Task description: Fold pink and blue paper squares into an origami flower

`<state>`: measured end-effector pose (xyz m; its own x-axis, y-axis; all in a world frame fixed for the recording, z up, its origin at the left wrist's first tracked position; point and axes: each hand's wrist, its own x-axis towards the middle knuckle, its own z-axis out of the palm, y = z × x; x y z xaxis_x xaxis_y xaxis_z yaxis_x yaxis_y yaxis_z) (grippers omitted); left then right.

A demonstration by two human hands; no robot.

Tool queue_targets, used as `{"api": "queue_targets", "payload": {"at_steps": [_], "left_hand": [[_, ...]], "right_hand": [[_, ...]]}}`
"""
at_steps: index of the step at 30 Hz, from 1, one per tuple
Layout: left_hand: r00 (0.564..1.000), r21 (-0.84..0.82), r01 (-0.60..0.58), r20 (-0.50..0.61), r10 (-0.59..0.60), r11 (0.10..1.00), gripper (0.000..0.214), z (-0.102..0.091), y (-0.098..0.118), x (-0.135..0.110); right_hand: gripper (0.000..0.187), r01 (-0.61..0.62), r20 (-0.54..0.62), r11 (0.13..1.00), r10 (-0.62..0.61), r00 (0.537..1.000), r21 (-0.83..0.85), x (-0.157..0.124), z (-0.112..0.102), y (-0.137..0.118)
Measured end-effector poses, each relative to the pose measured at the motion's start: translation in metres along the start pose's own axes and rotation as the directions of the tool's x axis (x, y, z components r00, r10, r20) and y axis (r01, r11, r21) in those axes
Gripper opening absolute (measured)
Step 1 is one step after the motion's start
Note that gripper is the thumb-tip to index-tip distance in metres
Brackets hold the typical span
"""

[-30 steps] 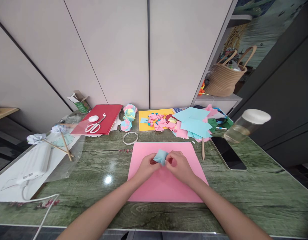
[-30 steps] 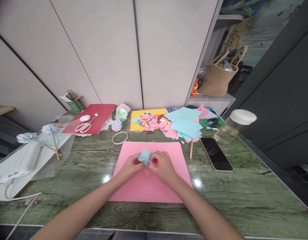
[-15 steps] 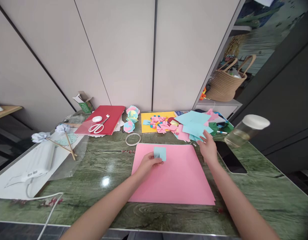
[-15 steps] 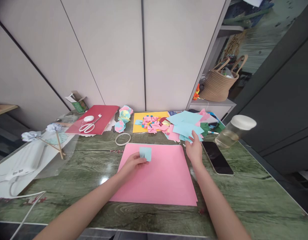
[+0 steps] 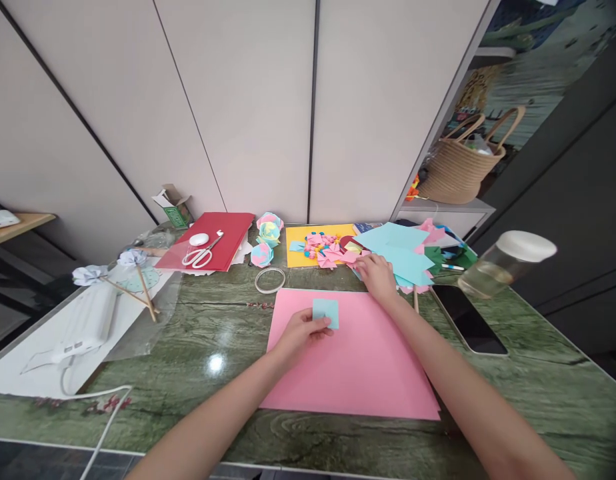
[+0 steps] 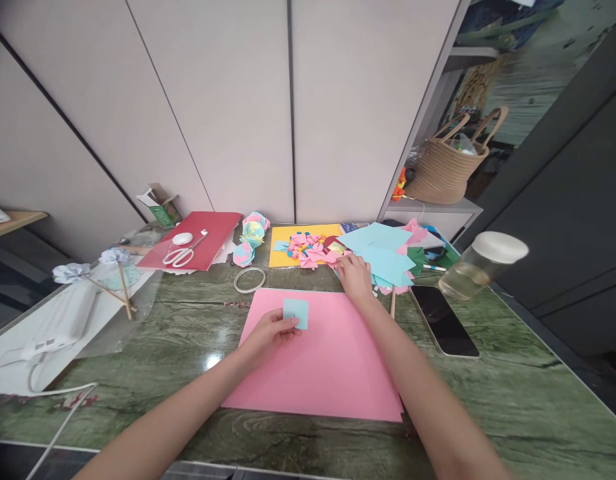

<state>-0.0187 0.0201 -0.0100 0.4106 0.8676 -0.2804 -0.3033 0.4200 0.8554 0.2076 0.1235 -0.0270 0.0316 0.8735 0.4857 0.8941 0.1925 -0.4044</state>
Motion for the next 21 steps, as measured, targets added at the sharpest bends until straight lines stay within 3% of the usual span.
{"api": "queue_targets", "payload": {"at_steps": [5,9,12,16,17,19,21], "left_hand": [[1.000,-0.006,0.019,0.002,-0.019,1.000,0.027,0.001,0.001,0.000],[1.000,-0.039,-0.014,0.020,0.015,0.999,0.028,0.002,0.003,-0.001],[0.998,-0.055,-0.045,0.039,0.047,0.997,0.027,0.004,0.005,-0.003],[0.994,-0.083,-0.079,0.075,0.085,0.993,0.024,0.007,0.006,-0.007],[0.993,-0.101,-0.075,0.082,0.083,0.992,0.023,0.008,0.006,-0.008],[0.994,-0.143,-0.053,0.090,0.066,0.988,0.021,0.009,0.006,-0.009],[0.994,-0.173,-0.049,0.086,0.065,0.984,0.020,0.011,0.005,-0.010]], "right_hand": [[0.014,0.018,0.016,0.999,-0.019,1.000,0.037,0.018,0.009,-0.004],[0.017,-0.029,-0.009,0.991,0.031,0.999,0.127,0.016,-0.003,-0.009],[0.025,-0.081,-0.001,0.968,0.084,0.996,0.239,-0.003,-0.020,-0.017],[0.025,-0.137,0.106,0.903,0.103,0.989,0.407,-0.047,-0.041,-0.031],[0.024,-0.162,0.146,0.872,0.105,0.984,0.462,-0.058,-0.045,-0.034],[0.022,-0.324,0.297,0.633,0.152,0.943,0.703,-0.077,-0.048,-0.039],[0.022,-0.440,0.407,0.473,0.177,0.896,0.764,-0.089,-0.049,-0.044]]}}
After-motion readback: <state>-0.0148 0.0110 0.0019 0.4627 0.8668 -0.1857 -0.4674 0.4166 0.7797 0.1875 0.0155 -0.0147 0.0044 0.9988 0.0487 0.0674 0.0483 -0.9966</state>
